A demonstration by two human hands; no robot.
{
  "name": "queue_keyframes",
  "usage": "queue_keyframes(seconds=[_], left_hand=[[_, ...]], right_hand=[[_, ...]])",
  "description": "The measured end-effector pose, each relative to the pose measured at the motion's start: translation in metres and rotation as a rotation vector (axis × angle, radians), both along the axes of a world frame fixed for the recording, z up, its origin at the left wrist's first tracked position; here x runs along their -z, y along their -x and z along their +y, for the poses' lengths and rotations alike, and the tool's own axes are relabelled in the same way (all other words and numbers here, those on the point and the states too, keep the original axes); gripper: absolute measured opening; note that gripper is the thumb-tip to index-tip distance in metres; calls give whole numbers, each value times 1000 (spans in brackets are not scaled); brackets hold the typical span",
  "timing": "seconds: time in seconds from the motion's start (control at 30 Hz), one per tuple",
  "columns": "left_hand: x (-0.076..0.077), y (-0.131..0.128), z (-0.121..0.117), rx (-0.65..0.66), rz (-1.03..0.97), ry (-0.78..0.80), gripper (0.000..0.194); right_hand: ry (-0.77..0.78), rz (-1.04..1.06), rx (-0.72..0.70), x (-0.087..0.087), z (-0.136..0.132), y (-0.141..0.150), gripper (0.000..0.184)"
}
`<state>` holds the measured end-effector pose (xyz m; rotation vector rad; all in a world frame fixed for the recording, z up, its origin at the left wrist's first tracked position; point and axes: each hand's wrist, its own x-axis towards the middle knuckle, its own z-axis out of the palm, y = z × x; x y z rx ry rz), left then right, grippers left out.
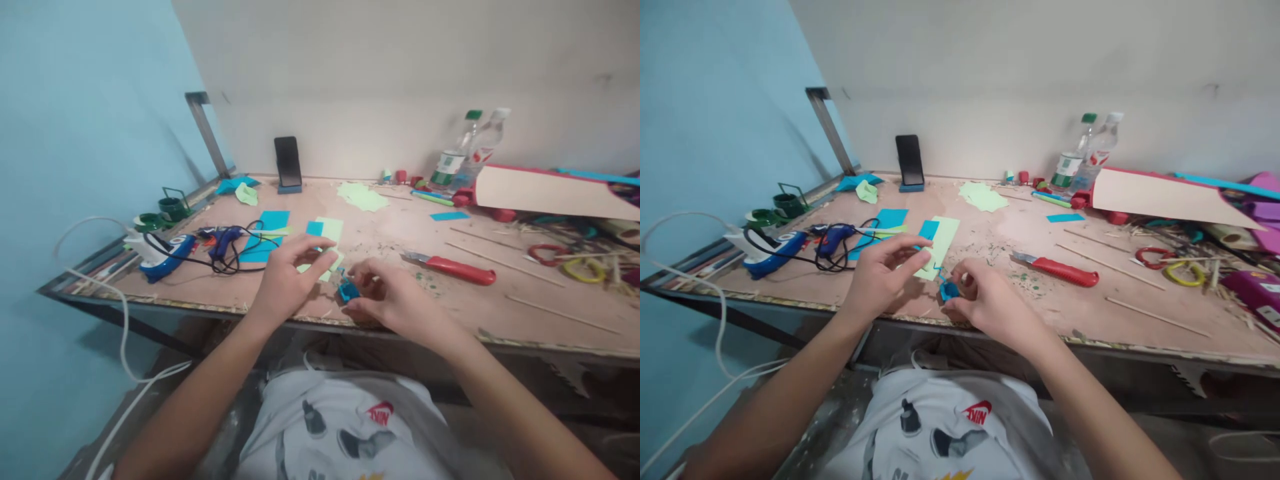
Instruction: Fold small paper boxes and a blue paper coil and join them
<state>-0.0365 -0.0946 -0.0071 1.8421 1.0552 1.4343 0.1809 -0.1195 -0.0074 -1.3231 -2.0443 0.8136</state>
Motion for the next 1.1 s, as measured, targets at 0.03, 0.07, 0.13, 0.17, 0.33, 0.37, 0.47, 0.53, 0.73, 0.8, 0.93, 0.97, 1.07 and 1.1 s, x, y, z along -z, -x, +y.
queue_keyframes(seconds=[0.03,0.07,0.13,0.17,0.33,0.37,0.47,0.53,0.73,0.8,0.93,0.97,1.07,1.1], left_hand=[[-1,2,-1,-2,-24,43,12],[-3,4,-2,-8,-45,90,12],[-6,11,-5,4,-66,202,15],[-8,16,-7,14,-77,240,16],[-15,46,-26,41,-75,315,29],[-14,53,-30,35,-91,341,29],[-7,75,-39,35,-251,400,25],[-1,90,-41,6,-392,344,22],[-5,134,-36,-125,-672,300,14],[-11,147,-34,-206,-734,294,14],[-16,166,-29,-266,-733,338,18],[-16,169,-28,-256,-727,366,21],[-17,171,-25,-218,-744,450,22],[-18,170,-23,-205,-755,473,21]], right_hand=[[-23,3,11,-2,0,-1,19],[-65,9,9,-4,0,-3,17],[-142,18,-12,-9,2,-7,12],[-188,16,-19,-12,5,-9,10],[-295,-44,-97,-27,27,-4,16],[-294,-63,-126,-31,34,2,17],[-270,-124,-183,-47,59,31,19],[-242,-159,-224,-59,82,58,22],[-115,-237,-297,-75,165,168,31],[115,-273,-382,-68,185,206,50],[330,-406,-427,-47,194,258,69],[306,-441,-386,-43,191,265,70],[210,-462,-265,-33,180,275,66],[196,-434,-232,-31,177,275,63]])
